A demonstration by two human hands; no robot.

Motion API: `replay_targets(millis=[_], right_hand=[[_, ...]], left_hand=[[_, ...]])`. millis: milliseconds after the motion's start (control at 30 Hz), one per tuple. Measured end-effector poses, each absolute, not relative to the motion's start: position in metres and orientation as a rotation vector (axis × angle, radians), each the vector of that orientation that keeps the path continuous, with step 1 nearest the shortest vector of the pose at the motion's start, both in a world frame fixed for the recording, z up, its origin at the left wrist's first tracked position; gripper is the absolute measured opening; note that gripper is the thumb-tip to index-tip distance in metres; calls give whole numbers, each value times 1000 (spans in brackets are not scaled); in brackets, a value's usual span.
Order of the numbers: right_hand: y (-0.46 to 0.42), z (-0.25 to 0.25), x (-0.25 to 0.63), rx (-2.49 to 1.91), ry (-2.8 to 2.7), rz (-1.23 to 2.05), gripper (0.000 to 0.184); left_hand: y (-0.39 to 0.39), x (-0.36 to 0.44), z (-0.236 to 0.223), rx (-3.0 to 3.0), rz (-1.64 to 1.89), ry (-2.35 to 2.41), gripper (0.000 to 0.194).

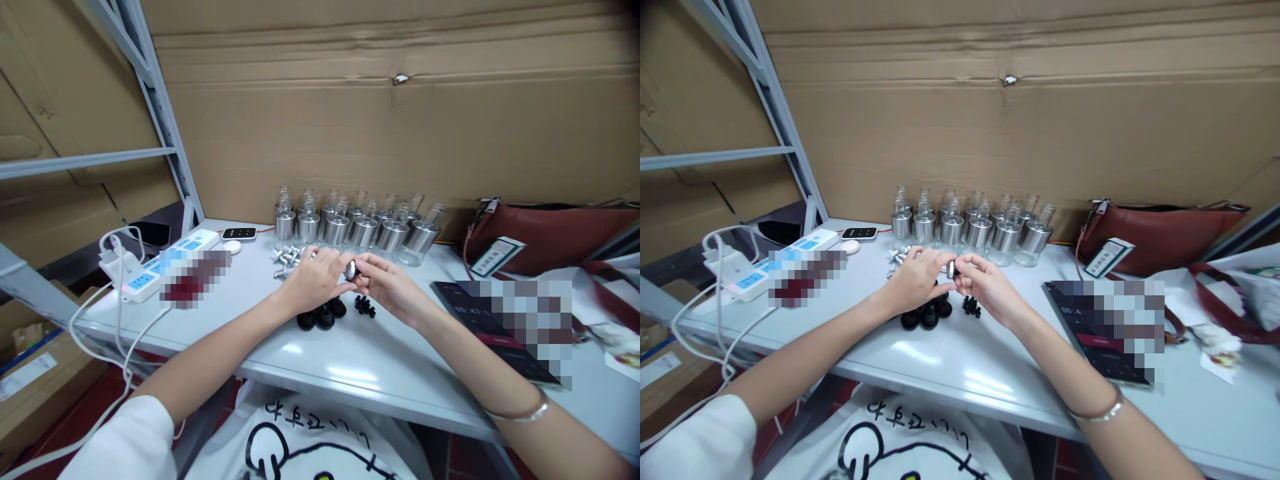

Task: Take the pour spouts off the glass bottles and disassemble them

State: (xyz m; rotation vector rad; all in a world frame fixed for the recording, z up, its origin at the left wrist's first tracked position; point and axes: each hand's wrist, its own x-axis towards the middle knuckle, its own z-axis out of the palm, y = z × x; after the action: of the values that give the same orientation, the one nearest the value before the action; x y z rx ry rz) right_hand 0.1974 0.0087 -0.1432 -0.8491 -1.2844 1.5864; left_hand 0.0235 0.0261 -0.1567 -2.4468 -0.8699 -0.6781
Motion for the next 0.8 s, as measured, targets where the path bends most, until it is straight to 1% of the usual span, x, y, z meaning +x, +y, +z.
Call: replay_targets(millis=[167, 300, 467, 700, 800], right_hand=[[5, -141, 195, -881, -1299, 1558, 32], [2, -139, 192, -900, -1292, 1551, 35], [-1, -137, 187, -855, -1322, 1465, 41], [-6, -140, 177, -801, -1409, 1218, 41], [-6, -144, 181, -806, -1516, 1073, 35]], left_hand=[[28, 23, -157, -2406, -692, -882, 51], [28, 23, -157, -2392, -763, -830, 51], [26, 22, -148, -2488, -819, -820, 50], [24, 11, -131, -2685, -829, -825, 49], [23, 8, -129, -2773, -853, -832, 54]])
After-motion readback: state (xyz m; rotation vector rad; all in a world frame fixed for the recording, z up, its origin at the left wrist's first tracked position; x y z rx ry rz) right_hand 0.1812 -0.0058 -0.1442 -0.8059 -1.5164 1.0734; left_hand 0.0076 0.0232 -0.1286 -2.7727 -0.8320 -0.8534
